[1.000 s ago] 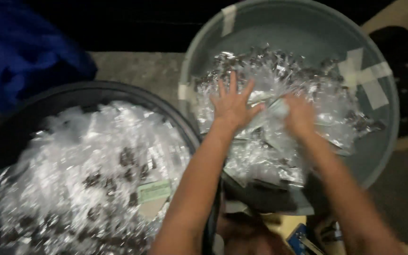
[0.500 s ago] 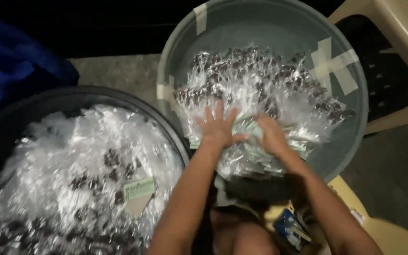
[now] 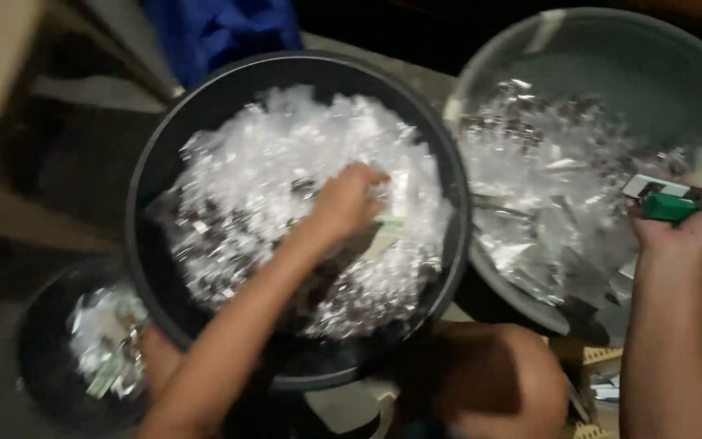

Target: Stapling paper tags onto small plastic bags containing hardware components

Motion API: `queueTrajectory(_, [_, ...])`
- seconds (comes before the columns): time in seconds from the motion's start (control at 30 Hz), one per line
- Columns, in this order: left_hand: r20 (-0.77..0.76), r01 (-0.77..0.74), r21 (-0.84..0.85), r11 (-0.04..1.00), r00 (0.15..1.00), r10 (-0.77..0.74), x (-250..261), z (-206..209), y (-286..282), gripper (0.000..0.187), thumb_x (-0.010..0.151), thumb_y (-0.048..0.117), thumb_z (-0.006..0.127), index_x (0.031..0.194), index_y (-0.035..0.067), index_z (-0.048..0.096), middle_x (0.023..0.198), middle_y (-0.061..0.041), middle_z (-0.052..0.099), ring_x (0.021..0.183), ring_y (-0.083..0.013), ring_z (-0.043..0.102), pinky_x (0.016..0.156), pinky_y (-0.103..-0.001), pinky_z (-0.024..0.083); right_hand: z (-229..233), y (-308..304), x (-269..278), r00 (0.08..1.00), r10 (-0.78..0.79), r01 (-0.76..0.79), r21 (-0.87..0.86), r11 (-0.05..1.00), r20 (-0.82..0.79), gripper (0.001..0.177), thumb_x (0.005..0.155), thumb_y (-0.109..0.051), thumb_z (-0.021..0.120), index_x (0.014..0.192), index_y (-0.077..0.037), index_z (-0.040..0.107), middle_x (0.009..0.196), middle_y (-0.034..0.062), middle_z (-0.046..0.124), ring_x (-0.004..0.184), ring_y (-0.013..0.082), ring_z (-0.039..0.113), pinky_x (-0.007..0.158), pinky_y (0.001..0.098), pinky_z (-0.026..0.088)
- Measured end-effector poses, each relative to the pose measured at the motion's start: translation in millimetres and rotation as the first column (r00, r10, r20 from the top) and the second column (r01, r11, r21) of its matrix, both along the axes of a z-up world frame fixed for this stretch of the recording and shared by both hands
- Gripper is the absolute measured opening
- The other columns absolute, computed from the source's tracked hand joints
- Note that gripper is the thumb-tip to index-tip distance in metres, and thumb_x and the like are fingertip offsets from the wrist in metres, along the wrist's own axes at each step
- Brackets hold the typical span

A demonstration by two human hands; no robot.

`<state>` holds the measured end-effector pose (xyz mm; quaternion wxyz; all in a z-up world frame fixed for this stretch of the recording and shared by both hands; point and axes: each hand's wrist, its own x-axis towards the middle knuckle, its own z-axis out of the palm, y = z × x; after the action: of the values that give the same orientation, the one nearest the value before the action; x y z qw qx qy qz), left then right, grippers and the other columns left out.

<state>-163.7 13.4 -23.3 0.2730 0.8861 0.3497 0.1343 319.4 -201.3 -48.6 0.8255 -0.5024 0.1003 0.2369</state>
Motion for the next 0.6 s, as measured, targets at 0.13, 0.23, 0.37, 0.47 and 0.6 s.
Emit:
queueTrajectory(0.13, [-0.406,0.101,0.029,0.994,0.910,-0.081,-9,-54,-32,0.071,0.079,0.037,0.080,0.138,0.011,0.050,0.135,-0.020,0.049,0.125,-0.0412,0.047,0.098,-0.064,0.042,24,30,-83,0.953,0.299,-0.295,0.071,0.953,-0.046,0.016,0.090,-0.027,0.083,0.085,-0.019,0.070,0.088,-0.0050,0.072,0.087,0.0136,0.072,0.079,0.0355,0.055])
queueTrajectory(0.23, [-0.360,-0.007,0.025,1.000,0.933,0.015,-3,-68,-34,0.060,0.081,0.048,0.079,0.127,0.014,0.061,0.134,-0.017,0.056,0.122,-0.0405,0.054,0.096,-0.062,0.043,69,59,-179,0.894,0.446,-0.448,-0.024,0.894,-0.042,0.012,0.085,-0.017,0.081,0.086,-0.016,0.069,0.084,-0.0008,0.072,0.081,0.0144,0.071,0.081,0.0345,0.061])
queueTrajectory(0.37, [-0.246,-0.060,-0.083,0.995,0.969,0.038,-15,-32,-56,0.031,0.088,0.030,0.077,0.111,0.011,0.067,0.109,-0.010,0.068,0.111,-0.0277,0.060,0.098,-0.050,0.040,113,66,-267,0.749,0.604,-0.534,-0.290,0.794,0.274,0.022,0.086,-0.013,0.078,0.105,-0.016,0.066,0.089,0.0019,0.067,0.075,0.0180,0.071,0.072,0.0304,0.065])
queueTrajectory(0.47, [-0.046,-0.146,0.047,0.988,0.988,0.148,-27,-34,-62,0.011,0.081,0.008,0.058,0.080,0.015,0.067,0.084,-0.007,0.068,0.084,-0.0344,0.064,0.076,-0.052,0.041,128,70,-305,0.633,0.672,-0.575,-0.348,0.741,0.384,0.022,0.084,-0.011,0.078,0.103,-0.013,0.068,0.084,0.0034,0.068,0.072,0.0171,0.070,0.069,0.0294,0.061])
queueTrajectory(0.6, [0.252,-0.229,-0.775,0.589,0.742,0.621,-41,-8,-58,0.008,0.094,0.011,0.067,0.091,0.009,0.060,0.080,-0.009,0.067,0.066,-0.0216,0.065,0.060,-0.036,0.057,122,80,-335,0.525,0.732,-0.519,-0.518,0.680,0.434,0.025,0.084,-0.017,0.082,0.104,-0.014,0.067,0.092,-0.0009,0.070,0.080,0.0095,0.067,0.071,0.0203,0.053])
